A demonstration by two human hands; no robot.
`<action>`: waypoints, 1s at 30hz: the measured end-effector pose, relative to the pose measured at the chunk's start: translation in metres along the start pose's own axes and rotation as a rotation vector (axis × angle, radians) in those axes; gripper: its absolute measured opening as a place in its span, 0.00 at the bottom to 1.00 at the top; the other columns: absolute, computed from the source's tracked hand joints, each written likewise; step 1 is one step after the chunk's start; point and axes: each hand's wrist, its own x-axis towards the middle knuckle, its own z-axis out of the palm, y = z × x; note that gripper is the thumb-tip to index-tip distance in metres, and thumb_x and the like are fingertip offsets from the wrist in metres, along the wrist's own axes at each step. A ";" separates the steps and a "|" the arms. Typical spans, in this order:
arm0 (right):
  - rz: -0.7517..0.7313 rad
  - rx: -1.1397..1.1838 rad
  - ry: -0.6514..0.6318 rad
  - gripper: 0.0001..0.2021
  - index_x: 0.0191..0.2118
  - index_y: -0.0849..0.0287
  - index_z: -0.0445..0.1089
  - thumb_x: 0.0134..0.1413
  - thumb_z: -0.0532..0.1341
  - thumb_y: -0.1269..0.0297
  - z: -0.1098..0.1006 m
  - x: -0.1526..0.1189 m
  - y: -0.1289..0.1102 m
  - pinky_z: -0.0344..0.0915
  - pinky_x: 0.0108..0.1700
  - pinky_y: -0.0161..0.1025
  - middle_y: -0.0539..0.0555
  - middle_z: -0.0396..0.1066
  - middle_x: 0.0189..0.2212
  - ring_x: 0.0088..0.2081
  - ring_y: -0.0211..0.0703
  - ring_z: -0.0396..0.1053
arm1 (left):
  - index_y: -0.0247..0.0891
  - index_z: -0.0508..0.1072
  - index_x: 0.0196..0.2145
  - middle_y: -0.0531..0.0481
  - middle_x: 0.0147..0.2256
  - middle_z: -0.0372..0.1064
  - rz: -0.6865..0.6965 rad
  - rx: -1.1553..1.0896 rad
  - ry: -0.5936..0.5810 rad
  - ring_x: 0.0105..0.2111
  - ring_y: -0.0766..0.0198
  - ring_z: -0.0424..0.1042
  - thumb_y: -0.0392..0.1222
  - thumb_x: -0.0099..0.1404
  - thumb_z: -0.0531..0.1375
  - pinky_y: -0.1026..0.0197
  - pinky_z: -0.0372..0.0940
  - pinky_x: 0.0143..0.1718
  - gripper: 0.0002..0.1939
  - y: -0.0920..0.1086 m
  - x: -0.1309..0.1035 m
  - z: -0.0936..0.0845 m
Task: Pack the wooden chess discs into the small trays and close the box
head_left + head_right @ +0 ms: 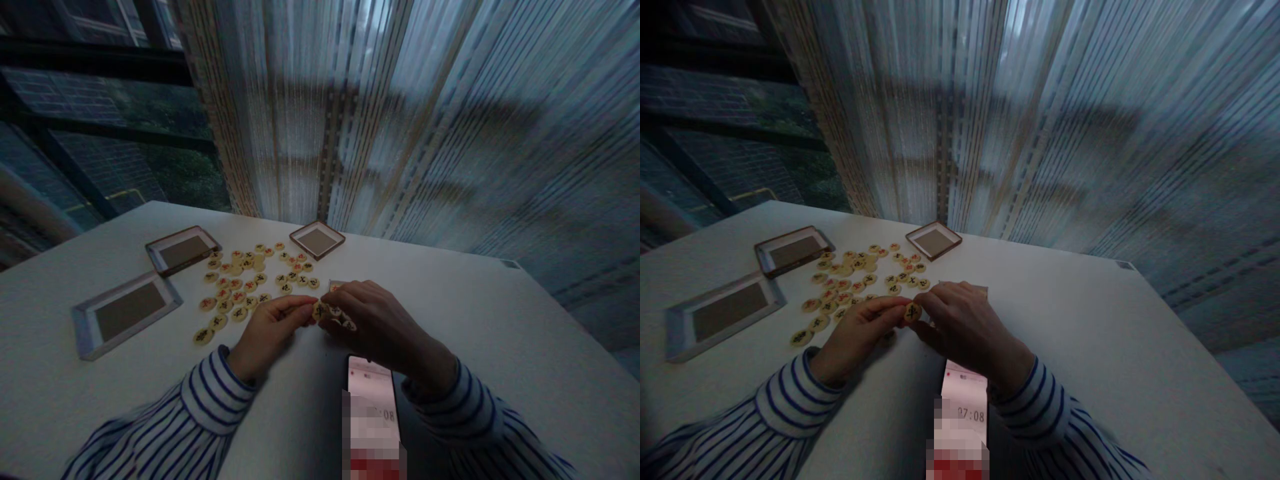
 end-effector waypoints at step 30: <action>0.269 -0.139 -0.367 0.09 0.36 0.58 0.70 0.50 0.56 0.63 -0.047 -0.019 0.037 0.56 0.30 0.34 0.54 0.72 0.31 0.31 0.40 0.66 | 0.37 0.70 0.40 0.45 0.40 0.72 0.462 0.671 0.014 0.39 0.60 0.70 0.42 0.60 0.55 0.54 0.66 0.41 0.12 -0.010 0.013 0.033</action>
